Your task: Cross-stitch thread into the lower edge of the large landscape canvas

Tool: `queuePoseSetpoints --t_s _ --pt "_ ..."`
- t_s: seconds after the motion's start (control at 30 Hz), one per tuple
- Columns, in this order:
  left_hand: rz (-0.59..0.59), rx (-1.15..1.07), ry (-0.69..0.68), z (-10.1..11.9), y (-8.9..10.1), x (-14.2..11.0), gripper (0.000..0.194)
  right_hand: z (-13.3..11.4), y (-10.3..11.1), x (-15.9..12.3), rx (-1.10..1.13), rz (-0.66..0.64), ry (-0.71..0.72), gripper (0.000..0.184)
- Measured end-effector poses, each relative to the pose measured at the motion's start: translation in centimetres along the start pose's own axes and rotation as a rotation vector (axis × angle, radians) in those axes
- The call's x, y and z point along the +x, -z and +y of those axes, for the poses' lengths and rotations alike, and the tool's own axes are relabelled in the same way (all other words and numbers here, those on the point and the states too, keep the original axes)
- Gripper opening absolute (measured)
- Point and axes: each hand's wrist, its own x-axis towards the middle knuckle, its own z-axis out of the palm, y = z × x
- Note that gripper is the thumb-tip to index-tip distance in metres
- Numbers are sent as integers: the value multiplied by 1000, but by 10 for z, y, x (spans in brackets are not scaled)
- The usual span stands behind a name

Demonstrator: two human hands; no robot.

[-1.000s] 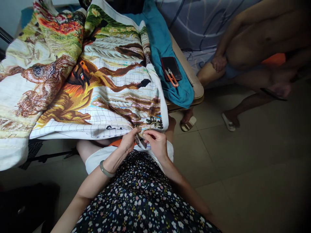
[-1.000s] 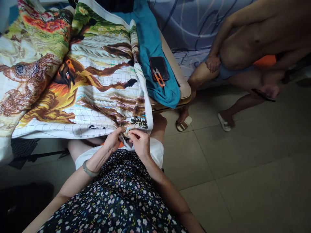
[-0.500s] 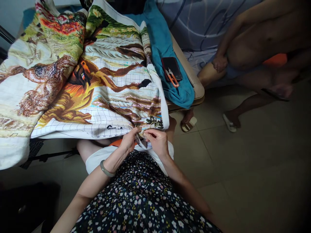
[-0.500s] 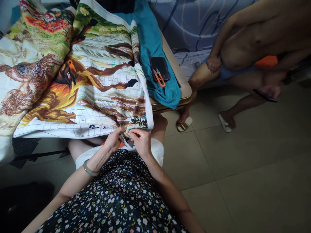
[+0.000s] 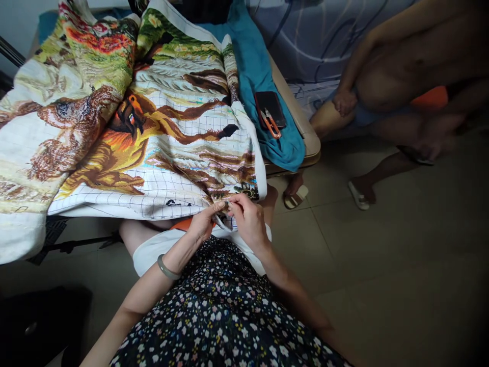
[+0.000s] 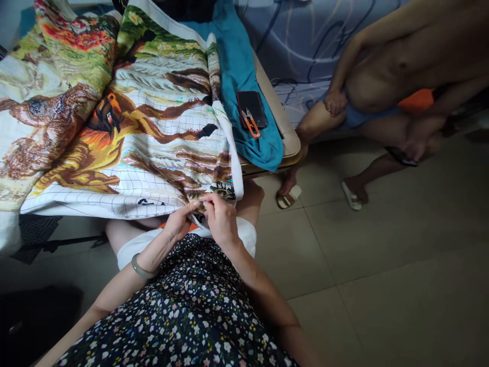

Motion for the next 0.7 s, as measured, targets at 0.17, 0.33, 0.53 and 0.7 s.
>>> queuePoseSetpoints --t_s 0.17,0.33,0.53,0.7 --pt "14 -45 -63 0 -5 -2 38 -10 34 10 404 33 -142 20" --pt "94 -56 -72 -1 -5 -2 43 -11 95 30 797 243 -12 26" --pt "97 -58 -94 -2 -4 -1 40 -10 97 30 780 485 202 24" --pt "80 -17 -56 -1 -5 -4 39 2 42 -2 515 48 -96 16"
